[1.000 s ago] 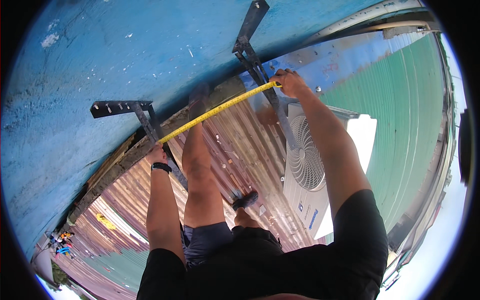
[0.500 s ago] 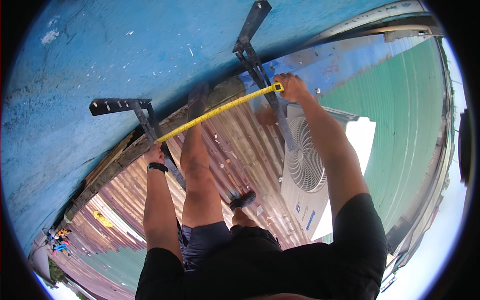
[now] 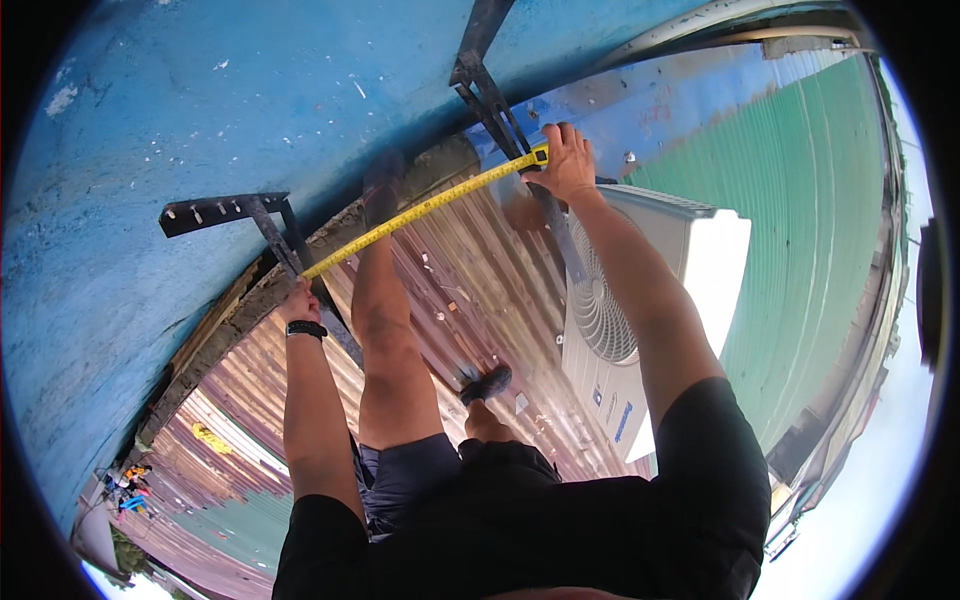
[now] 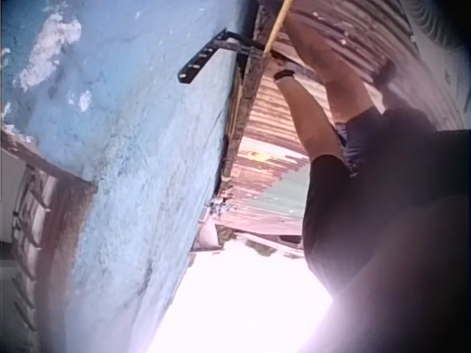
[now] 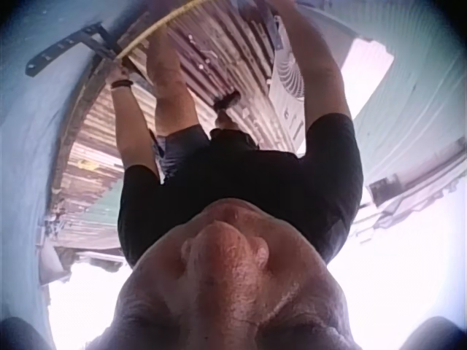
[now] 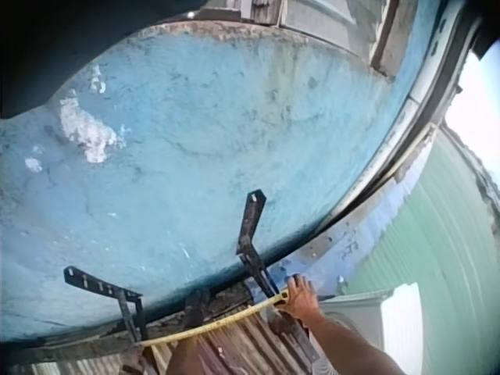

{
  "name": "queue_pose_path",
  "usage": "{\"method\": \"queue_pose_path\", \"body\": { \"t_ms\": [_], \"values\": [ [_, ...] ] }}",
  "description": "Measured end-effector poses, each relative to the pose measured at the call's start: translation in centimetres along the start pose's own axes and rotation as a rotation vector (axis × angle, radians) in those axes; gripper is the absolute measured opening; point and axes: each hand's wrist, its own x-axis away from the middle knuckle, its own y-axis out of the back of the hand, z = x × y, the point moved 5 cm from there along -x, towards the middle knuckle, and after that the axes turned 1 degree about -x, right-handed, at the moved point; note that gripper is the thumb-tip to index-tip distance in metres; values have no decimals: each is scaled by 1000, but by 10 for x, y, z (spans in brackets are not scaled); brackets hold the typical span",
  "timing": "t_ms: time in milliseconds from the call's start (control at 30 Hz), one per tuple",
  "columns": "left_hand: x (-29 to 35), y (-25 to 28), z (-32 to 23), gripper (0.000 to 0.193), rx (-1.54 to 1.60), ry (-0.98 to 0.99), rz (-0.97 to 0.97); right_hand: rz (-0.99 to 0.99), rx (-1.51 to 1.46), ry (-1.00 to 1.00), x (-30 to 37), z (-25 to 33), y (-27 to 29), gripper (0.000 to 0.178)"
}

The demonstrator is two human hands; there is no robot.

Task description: The person holds and aligns a metal bracket against an exterior wall, using a marking tool to indicate placement and a tape measure to check distances between brackets.

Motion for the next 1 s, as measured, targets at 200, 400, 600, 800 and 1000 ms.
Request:
{"method": "queue_pose_path", "body": {
  "t_ms": [200, 400, 600, 800, 1000],
  "values": [
    [-9, 3, 7, 15, 57, -47, 31, 10, -48, -80, -3, -7, -5, 83],
    [-6, 3, 10, 14, 74, -33, 61, -8, -116, -77, -2, -11, -7, 82],
    [4, -3, 10, 12, 118, -57, 46, 1, -176, -84, -1, -10, -5, 80],
    [-7, 5, 11, 13, 148, -78, 64, -31, -136, -107, -7, -9, -2, 79],
    [1, 2, 14, 11, 87, -62, 64, -31, -124, -95, -3, -10, -3, 79]
  ]
}}
